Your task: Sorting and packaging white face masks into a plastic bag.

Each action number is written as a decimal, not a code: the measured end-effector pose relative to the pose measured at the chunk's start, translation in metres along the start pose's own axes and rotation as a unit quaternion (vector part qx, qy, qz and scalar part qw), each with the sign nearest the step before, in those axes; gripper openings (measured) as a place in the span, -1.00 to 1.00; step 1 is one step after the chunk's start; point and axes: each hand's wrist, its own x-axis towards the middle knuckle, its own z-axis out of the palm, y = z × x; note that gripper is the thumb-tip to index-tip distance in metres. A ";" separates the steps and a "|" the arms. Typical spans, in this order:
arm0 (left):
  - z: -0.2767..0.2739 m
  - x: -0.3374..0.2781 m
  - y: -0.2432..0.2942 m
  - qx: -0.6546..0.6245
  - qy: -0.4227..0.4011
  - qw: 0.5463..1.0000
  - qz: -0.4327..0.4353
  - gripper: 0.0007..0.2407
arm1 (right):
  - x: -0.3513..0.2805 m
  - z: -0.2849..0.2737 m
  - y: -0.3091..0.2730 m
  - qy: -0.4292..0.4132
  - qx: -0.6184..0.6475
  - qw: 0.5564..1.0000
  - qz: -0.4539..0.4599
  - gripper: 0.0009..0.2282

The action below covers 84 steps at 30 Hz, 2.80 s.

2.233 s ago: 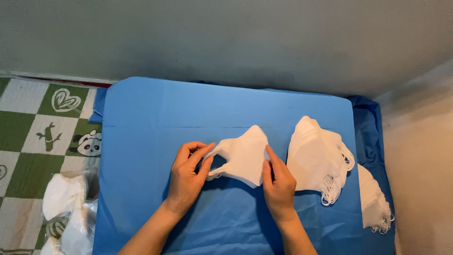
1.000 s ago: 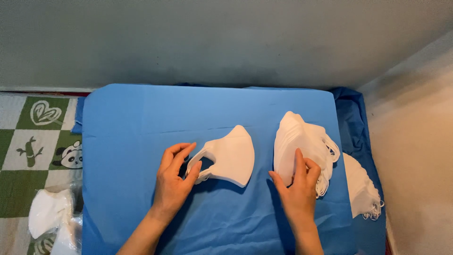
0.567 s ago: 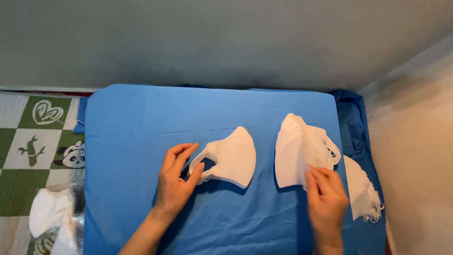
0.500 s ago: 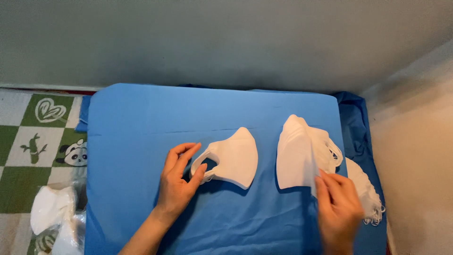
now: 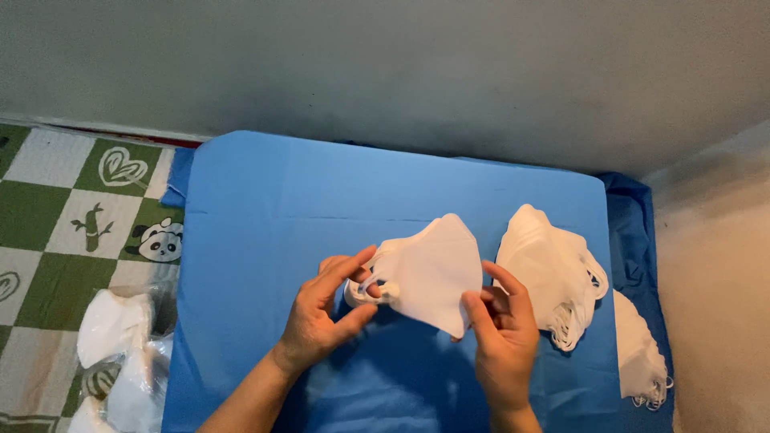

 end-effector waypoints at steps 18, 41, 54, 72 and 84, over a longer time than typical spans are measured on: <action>0.013 0.011 0.003 0.165 0.120 0.978 -0.041 -0.73 | 0.014 0.006 0.053 0.003 -0.201 0.978 -0.046 -0.64; 0.008 0.011 -0.012 0.242 0.057 0.963 -0.103 -0.64 | 0.015 0.000 0.035 0.011 -0.399 0.894 -0.206 -0.70; 0.011 0.012 -0.004 0.197 0.067 0.970 -0.124 -0.59 | 0.015 -0.054 0.062 0.077 -0.570 0.806 -0.139 -0.24; 0.007 0.008 -0.022 0.239 0.041 0.960 -0.137 -0.57 | 0.023 -0.078 0.055 0.017 -0.408 0.913 0.021 -0.33; 0.008 0.010 -0.013 0.225 0.047 0.963 -0.138 -0.56 | 0.031 -0.088 0.050 -0.008 -0.362 0.931 0.046 -0.26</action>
